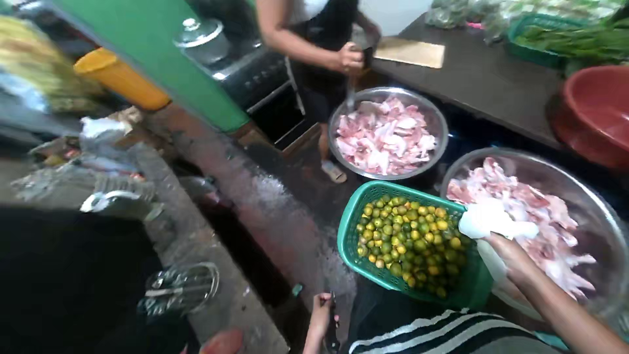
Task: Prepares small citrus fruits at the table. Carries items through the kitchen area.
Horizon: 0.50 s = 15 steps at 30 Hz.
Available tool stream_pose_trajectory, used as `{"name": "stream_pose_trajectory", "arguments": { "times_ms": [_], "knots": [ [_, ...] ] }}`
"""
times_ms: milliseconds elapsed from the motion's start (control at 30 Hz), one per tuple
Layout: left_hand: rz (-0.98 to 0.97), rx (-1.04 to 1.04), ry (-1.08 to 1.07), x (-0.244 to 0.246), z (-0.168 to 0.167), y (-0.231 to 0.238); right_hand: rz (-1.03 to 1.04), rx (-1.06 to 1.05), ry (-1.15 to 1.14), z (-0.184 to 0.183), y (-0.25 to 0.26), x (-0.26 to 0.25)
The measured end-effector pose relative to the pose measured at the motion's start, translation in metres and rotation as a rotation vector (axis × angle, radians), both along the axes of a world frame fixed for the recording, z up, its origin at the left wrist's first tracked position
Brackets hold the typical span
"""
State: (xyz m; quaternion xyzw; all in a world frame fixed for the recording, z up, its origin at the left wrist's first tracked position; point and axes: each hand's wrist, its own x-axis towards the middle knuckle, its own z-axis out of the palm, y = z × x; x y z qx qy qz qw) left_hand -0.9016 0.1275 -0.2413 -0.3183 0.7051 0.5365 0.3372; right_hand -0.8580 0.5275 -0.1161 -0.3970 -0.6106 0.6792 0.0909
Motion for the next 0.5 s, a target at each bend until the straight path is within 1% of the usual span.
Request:
{"name": "stream_pose_trajectory", "arguments": {
  "times_ms": [67, 133, 233, 300, 433, 467, 500],
  "knots": [
    [0.285, 0.038, 0.070, 0.006, -0.001, -0.006, 0.078, 0.003, -0.008, -0.007, 0.003, -0.034],
    [0.491, 0.058, 0.142, 0.011, -0.006, -0.013, 0.161, 0.031, -0.059, -0.011, 0.000, -0.065],
    [0.625, 0.024, 0.207, 0.014, -0.004, -0.022, 0.281, 0.064, -0.091, -0.013, -0.012, -0.106],
    [0.699, 0.057, 0.227, 0.007, 0.001, -0.028, 0.316, 0.048, -0.087, -0.017, -0.023, -0.135],
    [1.030, 0.350, 0.224, -0.024, 0.003, -0.046, 0.430, 0.042, -0.106, -0.014, -0.063, -0.197],
    [1.082, 0.430, 0.210, -0.035, 0.005, -0.052, 0.469, 0.031, -0.102, -0.013, -0.074, -0.214],
    [1.092, 0.490, 0.209, -0.048, 0.006, -0.059, 0.510, 0.019, -0.094, -0.014, -0.084, -0.231]
  ]
}}
